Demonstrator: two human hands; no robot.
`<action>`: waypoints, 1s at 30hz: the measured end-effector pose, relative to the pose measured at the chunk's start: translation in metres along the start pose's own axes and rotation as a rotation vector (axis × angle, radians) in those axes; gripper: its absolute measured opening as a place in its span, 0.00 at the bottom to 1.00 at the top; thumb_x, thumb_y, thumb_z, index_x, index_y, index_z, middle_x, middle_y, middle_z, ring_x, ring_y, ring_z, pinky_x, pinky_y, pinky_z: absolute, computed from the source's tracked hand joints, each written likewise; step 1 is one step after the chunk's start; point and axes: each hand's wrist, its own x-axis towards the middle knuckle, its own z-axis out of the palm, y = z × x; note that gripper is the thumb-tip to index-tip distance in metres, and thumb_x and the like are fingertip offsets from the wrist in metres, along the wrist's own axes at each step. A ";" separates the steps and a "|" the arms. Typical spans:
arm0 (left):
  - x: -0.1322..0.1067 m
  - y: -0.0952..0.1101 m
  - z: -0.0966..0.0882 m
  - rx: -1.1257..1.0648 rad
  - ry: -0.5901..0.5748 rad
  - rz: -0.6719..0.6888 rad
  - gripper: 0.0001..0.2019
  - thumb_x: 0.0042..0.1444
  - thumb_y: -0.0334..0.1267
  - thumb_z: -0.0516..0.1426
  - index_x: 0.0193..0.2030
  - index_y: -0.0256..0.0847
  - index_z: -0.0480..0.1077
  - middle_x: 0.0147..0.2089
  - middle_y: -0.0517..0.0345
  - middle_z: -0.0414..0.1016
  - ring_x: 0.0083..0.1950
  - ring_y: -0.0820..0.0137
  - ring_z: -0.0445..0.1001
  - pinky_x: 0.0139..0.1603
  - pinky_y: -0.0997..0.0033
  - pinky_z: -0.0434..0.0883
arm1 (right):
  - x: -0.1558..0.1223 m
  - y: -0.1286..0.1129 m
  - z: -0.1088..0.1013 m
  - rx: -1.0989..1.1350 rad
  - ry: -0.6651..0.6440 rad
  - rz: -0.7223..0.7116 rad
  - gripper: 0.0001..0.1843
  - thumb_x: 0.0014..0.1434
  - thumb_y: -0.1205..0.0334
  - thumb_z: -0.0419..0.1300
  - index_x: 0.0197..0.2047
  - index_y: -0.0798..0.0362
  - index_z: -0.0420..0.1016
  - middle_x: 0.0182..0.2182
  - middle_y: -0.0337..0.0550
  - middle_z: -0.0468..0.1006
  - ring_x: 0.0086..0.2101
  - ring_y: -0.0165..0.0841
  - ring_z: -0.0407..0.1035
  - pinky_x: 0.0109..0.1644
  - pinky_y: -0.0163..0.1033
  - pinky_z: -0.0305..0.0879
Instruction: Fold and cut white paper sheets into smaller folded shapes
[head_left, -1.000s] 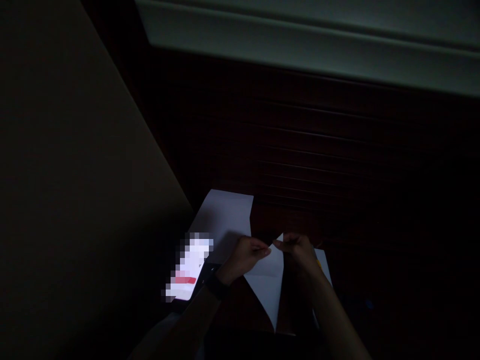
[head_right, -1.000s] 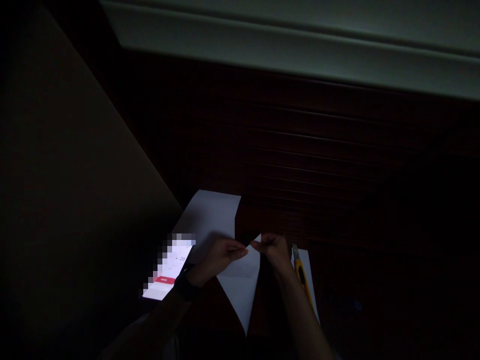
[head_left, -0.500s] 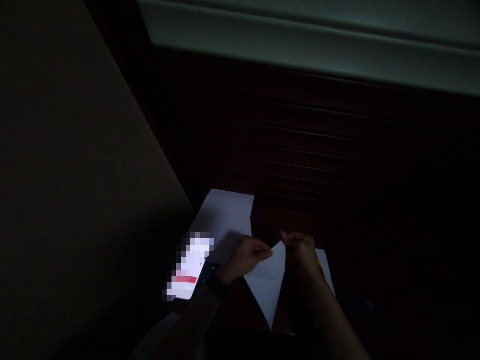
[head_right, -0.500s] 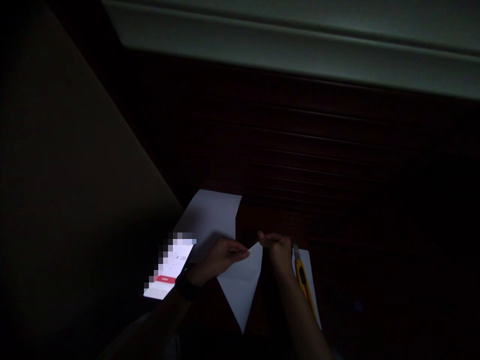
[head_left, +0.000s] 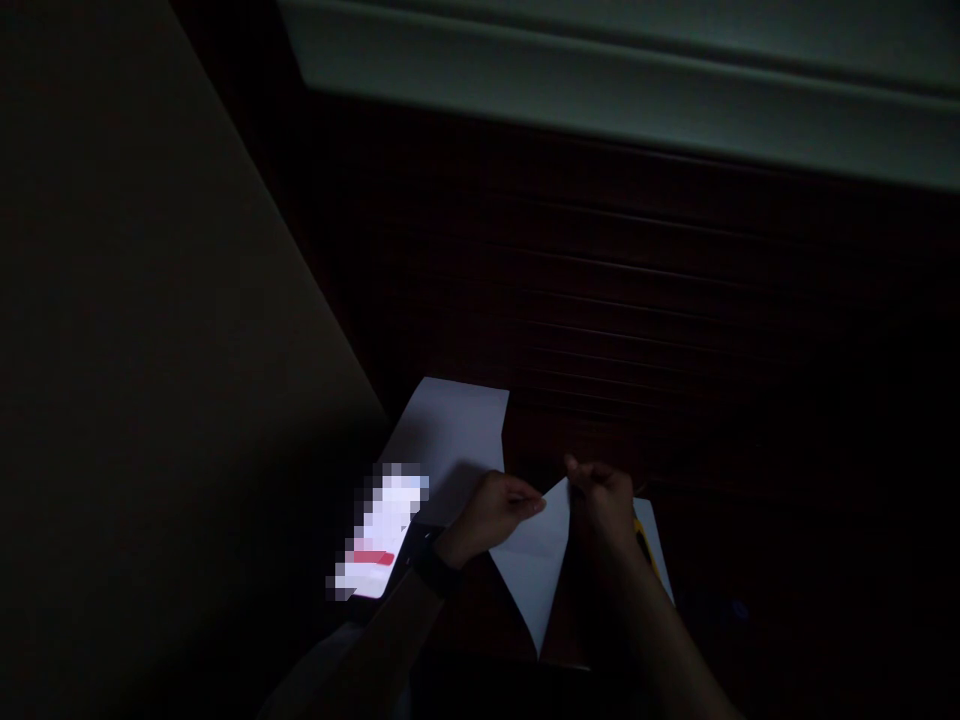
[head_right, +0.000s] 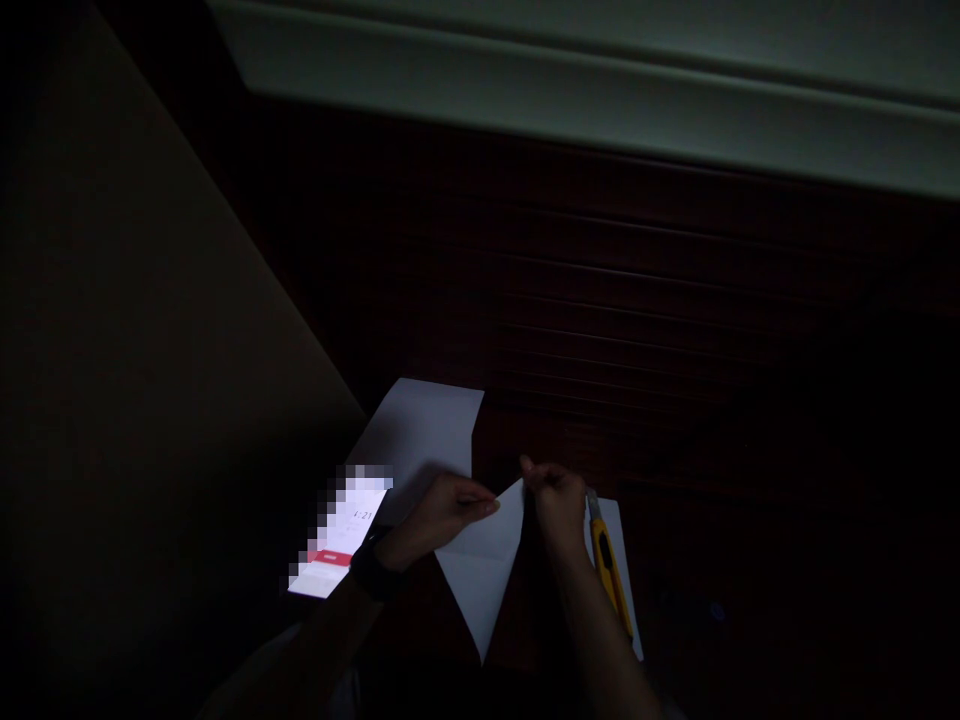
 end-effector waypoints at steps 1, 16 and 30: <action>0.000 -0.001 0.000 -0.007 0.015 -0.003 0.09 0.49 0.40 0.57 0.29 0.39 0.77 0.30 0.56 0.78 0.32 0.67 0.75 0.31 0.74 0.68 | 0.000 -0.003 -0.001 0.007 0.029 0.012 0.22 0.45 0.42 0.61 0.24 0.56 0.75 0.19 0.42 0.72 0.21 0.31 0.63 0.25 0.35 0.57; 0.000 0.009 -0.011 -0.275 0.160 -0.074 0.24 0.43 0.40 0.64 0.48 0.38 0.69 0.36 0.54 0.78 0.34 0.67 0.76 0.33 0.72 0.71 | -0.013 -0.019 -0.002 -0.139 -0.494 -0.004 0.13 0.44 0.53 0.65 0.21 0.55 0.75 0.17 0.35 0.69 0.20 0.26 0.58 0.24 0.32 0.51; -0.004 -0.012 -0.016 0.143 -0.193 0.000 0.09 0.47 0.42 0.59 0.30 0.39 0.77 0.27 0.57 0.78 0.28 0.70 0.73 0.26 0.78 0.62 | -0.013 -0.012 -0.010 -0.401 -0.749 -0.147 0.06 0.46 0.60 0.63 0.26 0.52 0.79 0.22 0.38 0.77 0.23 0.30 0.66 0.25 0.32 0.56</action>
